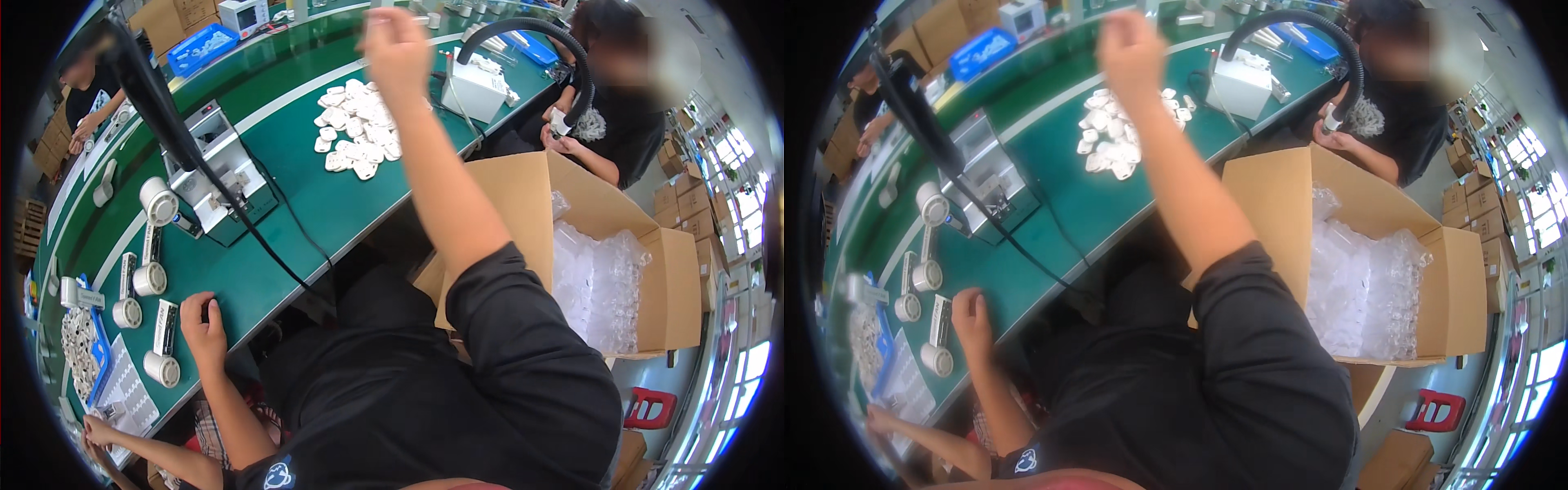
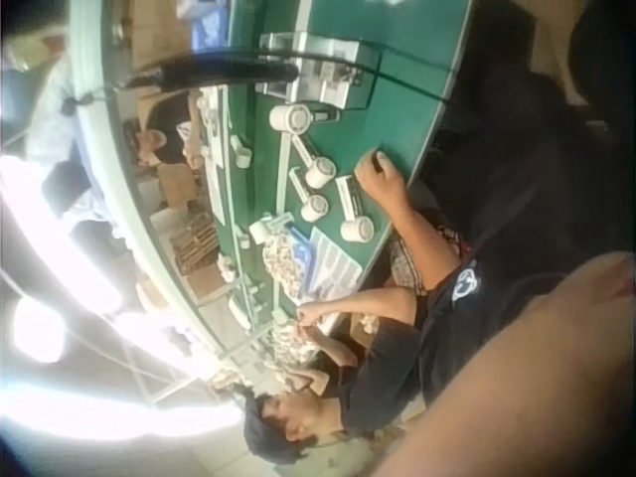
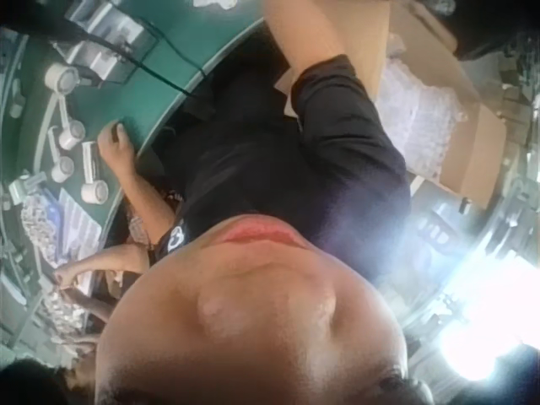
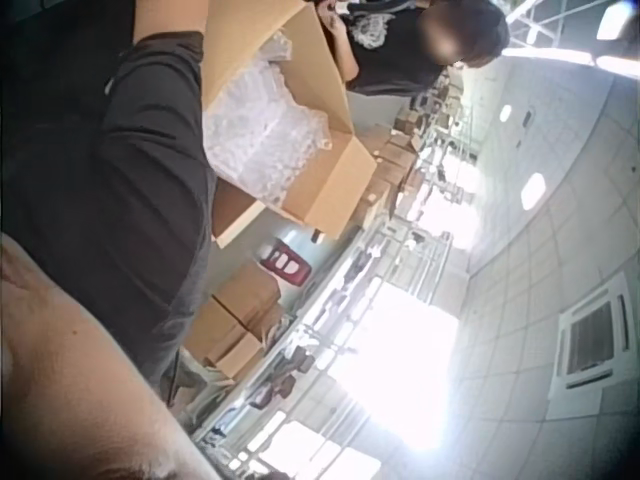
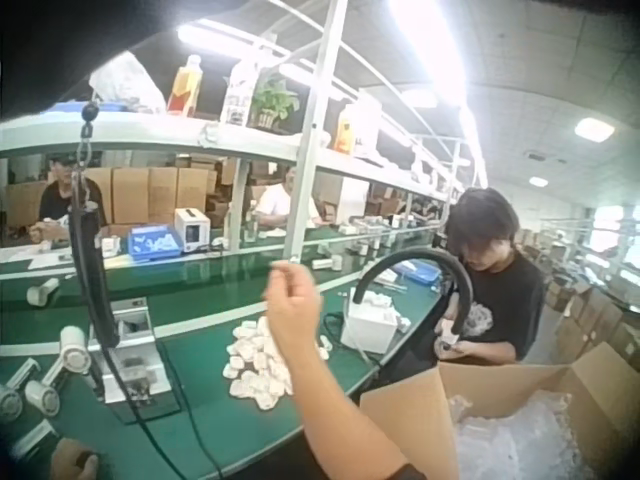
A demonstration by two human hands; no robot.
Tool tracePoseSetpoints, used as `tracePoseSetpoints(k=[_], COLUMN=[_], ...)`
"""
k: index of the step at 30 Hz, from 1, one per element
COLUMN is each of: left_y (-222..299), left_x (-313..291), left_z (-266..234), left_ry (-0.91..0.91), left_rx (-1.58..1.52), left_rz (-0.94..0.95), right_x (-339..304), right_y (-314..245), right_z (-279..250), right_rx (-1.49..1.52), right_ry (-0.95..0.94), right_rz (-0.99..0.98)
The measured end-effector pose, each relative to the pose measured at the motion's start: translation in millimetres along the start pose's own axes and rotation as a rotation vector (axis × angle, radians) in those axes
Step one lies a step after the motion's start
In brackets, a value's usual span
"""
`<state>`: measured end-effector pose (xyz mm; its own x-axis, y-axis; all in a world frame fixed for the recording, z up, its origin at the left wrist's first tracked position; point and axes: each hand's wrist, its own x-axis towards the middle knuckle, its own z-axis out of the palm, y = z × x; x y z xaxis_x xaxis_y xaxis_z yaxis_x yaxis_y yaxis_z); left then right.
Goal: Assembling small portable hand fans by attaching plastic components and using an electric screwdriver to fasten screws.
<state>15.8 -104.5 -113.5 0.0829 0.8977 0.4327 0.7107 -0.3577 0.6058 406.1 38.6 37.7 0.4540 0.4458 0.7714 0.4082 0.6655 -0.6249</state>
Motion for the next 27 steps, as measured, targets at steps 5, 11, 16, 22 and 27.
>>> tracePoseSetpoints(k=[5, 11, 16, 22, 27], left_y=[10, 3, 13, 5, 16], left_x=[1, 7, 4, 17, 14], left_z=[0, 5, -2, 12, -2], left_ry=[-0.026, -0.022, -0.026, 0.010, -0.055], left_rx=[-0.022, 0.022, 0.080, 0.103, 0.127], left_rz=[-0.028, -0.018, -0.123, -0.041, -0.053], right_x=[41, 59, 58, 73, 69], right_y=[67, 165, 261, 339, 257], right_z=[-135, -260, -305, -422, -320], right_rx=[-0.566, -1.119, -1.203, -1.015, -1.331], right_ry=[0.532, 0.464, 0.199, 0.000, 0.198], right_rz=[-0.227, 0.221, 0.750, 0.683, 0.522])
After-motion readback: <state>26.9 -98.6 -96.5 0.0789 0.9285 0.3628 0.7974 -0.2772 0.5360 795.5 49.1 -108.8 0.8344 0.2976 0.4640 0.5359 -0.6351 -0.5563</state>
